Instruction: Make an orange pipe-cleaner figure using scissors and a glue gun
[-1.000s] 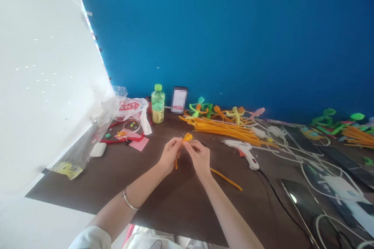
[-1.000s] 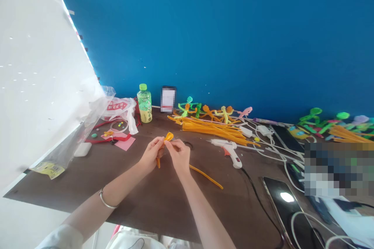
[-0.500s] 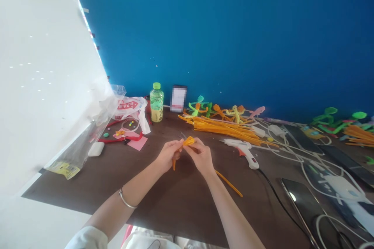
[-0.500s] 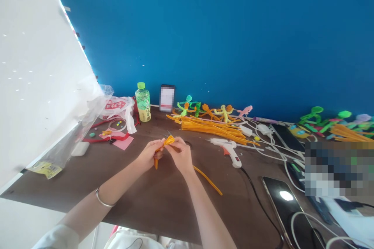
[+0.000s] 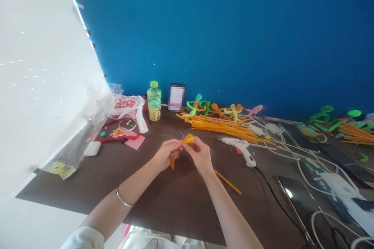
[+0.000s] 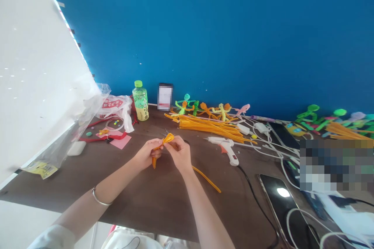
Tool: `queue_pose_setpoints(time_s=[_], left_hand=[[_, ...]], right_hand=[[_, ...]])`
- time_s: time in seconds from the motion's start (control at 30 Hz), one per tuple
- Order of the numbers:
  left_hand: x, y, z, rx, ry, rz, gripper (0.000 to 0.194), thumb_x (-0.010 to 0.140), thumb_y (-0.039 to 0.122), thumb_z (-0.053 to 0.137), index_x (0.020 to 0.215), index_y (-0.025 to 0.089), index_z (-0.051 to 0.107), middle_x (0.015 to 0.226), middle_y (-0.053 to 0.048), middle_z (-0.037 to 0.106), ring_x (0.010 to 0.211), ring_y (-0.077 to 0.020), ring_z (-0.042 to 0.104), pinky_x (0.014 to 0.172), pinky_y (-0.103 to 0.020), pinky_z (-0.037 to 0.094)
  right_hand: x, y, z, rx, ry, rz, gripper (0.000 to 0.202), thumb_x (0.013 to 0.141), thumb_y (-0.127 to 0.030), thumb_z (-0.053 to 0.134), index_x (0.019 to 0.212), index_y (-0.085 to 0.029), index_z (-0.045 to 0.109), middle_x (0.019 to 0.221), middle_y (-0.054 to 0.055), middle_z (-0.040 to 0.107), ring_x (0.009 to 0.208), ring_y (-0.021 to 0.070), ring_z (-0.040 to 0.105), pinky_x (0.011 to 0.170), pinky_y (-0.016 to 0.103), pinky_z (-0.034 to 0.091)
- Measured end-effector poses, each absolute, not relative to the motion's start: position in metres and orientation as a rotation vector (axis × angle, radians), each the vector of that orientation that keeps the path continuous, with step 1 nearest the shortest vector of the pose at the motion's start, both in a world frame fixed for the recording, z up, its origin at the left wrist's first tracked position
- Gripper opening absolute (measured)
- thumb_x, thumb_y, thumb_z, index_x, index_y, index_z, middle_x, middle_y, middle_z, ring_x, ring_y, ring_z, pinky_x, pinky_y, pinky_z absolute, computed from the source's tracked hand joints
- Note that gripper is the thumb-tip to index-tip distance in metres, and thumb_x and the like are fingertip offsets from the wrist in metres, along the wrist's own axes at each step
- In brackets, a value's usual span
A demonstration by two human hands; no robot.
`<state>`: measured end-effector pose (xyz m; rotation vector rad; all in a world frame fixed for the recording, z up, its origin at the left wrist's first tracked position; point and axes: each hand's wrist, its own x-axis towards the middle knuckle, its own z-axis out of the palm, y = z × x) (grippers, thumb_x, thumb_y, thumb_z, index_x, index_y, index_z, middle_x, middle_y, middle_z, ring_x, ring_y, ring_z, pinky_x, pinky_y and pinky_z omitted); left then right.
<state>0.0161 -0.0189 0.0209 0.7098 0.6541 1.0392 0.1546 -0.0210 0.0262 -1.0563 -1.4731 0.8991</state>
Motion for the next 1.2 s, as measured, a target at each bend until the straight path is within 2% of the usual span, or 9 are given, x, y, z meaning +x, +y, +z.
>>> queue_pose_setpoints(time_s=[0.13,0.33,0.43,0.6,0.77,1.07,1.2], left_hand=[[0.015,-0.020,0.022,0.663,0.627,1.003,0.025,0.064,0.031,0.068,0.060,0.011,0.053,0.056,0.004,0.044,0.039,0.0011,0.019,0.039,-0.018,0.014],[0.017,-0.021,0.022,0.682,0.615,1.020,0.027,0.066,0.031,0.067,0.058,0.011,0.052,0.045,0.008,0.029,0.038,0.0004,0.017,0.039,-0.017,0.012],[0.018,-0.023,0.023,0.663,0.629,1.038,0.027,0.064,0.031,0.069,0.058,0.011,0.052,0.048,0.007,0.034,0.038,0.0008,0.017,0.039,-0.017,0.011],[0.018,-0.024,0.024,0.593,0.622,0.998,0.026,0.065,0.029,0.068,0.059,0.011,0.051,0.048,0.007,0.034,0.038,0.0010,0.017,0.038,-0.016,0.014],[0.016,-0.023,0.025,0.489,0.620,0.918,0.019,0.065,0.021,0.065,0.062,0.012,0.049,0.056,0.005,0.043,0.038,0.0016,0.019,0.036,-0.014,0.016],[0.015,-0.020,0.027,0.263,0.580,0.790,0.011,0.071,0.017,0.056,0.067,0.013,0.045,0.054,0.005,0.043,0.035,0.0008,0.019,0.032,-0.012,0.016],[0.014,-0.020,0.026,0.250,0.585,0.792,0.011,0.071,0.016,0.055,0.066,0.013,0.045,0.054,0.005,0.043,0.035,0.0009,0.019,0.032,-0.012,0.016]], right_hand=[[0.155,-0.021,0.027,-1.051,-1.476,0.898,0.010,0.071,-0.029,0.064,0.070,-0.019,0.063,0.074,0.000,0.057,0.066,0.0135,0.053,0.061,0.025,0.044],[0.155,-0.023,0.030,-1.022,-1.479,0.893,0.006,0.072,-0.026,0.063,0.069,-0.020,0.064,0.075,0.000,0.056,0.067,0.0128,0.053,0.061,0.024,0.044],[0.154,-0.024,0.032,-1.012,-1.478,0.883,0.007,0.072,-0.026,0.062,0.068,-0.020,0.063,0.076,0.000,0.056,0.067,0.0129,0.054,0.061,0.025,0.045],[0.155,-0.024,0.034,-1.019,-1.521,0.860,0.008,0.072,-0.029,0.063,0.070,-0.020,0.064,0.076,0.001,0.057,0.070,0.0143,0.055,0.062,0.025,0.046],[0.157,-0.026,0.039,-1.066,-1.590,0.835,0.013,0.073,-0.034,0.061,0.070,-0.021,0.063,0.077,0.002,0.057,0.070,0.0156,0.055,0.061,0.026,0.046],[0.158,-0.028,0.037,-1.060,-1.669,0.746,0.010,0.076,-0.029,0.058,0.071,-0.021,0.063,0.076,0.002,0.056,0.071,0.0161,0.056,0.060,0.025,0.045],[0.156,-0.028,0.035,-1.086,-1.602,0.785,0.013,0.074,-0.030,0.060,0.083,-0.021,0.063,0.080,0.002,0.057,0.073,0.0165,0.057,0.061,0.026,0.047]])
